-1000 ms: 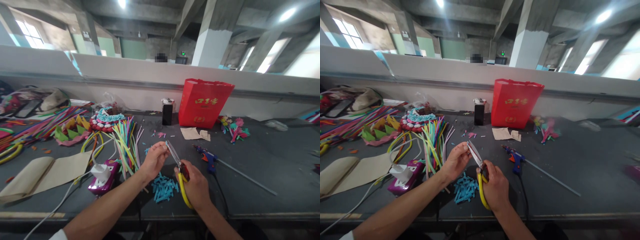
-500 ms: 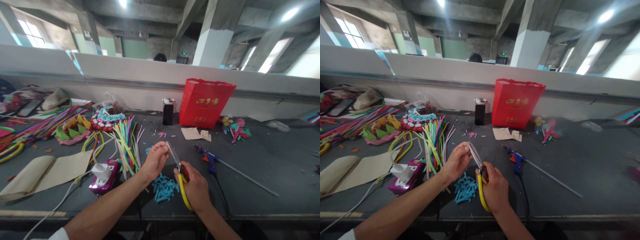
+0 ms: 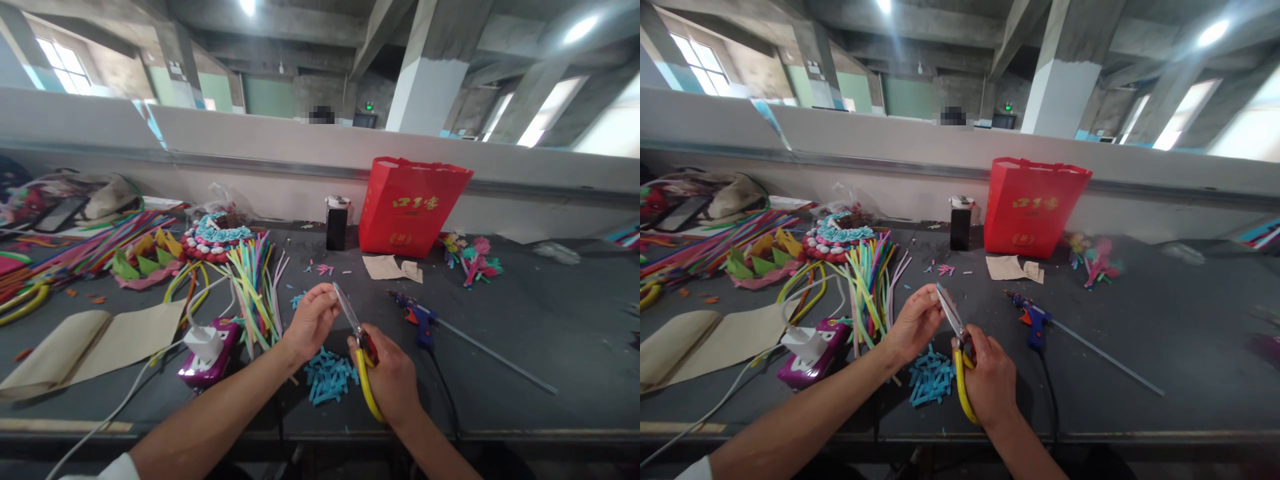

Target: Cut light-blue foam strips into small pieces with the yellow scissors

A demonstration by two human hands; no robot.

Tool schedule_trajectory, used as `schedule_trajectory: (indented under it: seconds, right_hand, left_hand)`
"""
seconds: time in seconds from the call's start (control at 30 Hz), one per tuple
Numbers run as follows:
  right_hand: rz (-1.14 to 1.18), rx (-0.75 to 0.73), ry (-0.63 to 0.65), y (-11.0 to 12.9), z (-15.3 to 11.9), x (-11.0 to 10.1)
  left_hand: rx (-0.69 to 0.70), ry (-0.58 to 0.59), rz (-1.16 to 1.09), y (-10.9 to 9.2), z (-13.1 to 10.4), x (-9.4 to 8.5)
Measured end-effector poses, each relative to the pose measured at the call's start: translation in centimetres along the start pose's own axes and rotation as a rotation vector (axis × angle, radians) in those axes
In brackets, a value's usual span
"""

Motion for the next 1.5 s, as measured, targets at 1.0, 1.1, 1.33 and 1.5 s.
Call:
schedule_trajectory:
  seconds: [1.0, 1.1, 1.33, 1.5]
  right_hand:
    - [0.45, 0.349, -0.06, -0.4, 1.0, -1.1]
    - [0.535, 0.46, -0.033, -0.4, 1.0, -1.1]
    - [0.568, 0.464, 0.036, -0.2, 1.2, -0.8]
    - [0.537, 0.456, 0.025, 0.1, 1.2, -0.7]
  left_hand:
    - [0.566, 0.092, 0.71, -1.0, -1.4, 0.6]
    - [0.783, 0.271, 0.906, -1.1, -2.5, 1.6]
    - [1.033, 0.391, 1.147, -0.6, -3.1, 1.9]
    - [1.169, 0.378, 1.245, -0.3, -3.3, 2.0]
Point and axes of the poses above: each hand's wrist, its own z-axis towards the middle knuckle, its own x-axis out of the palm, y = z × x, the point moved 4 cm from there along z, towards the middle knuckle, and after that the axes turned 15 degrees about -y, right-handed, at the moved point
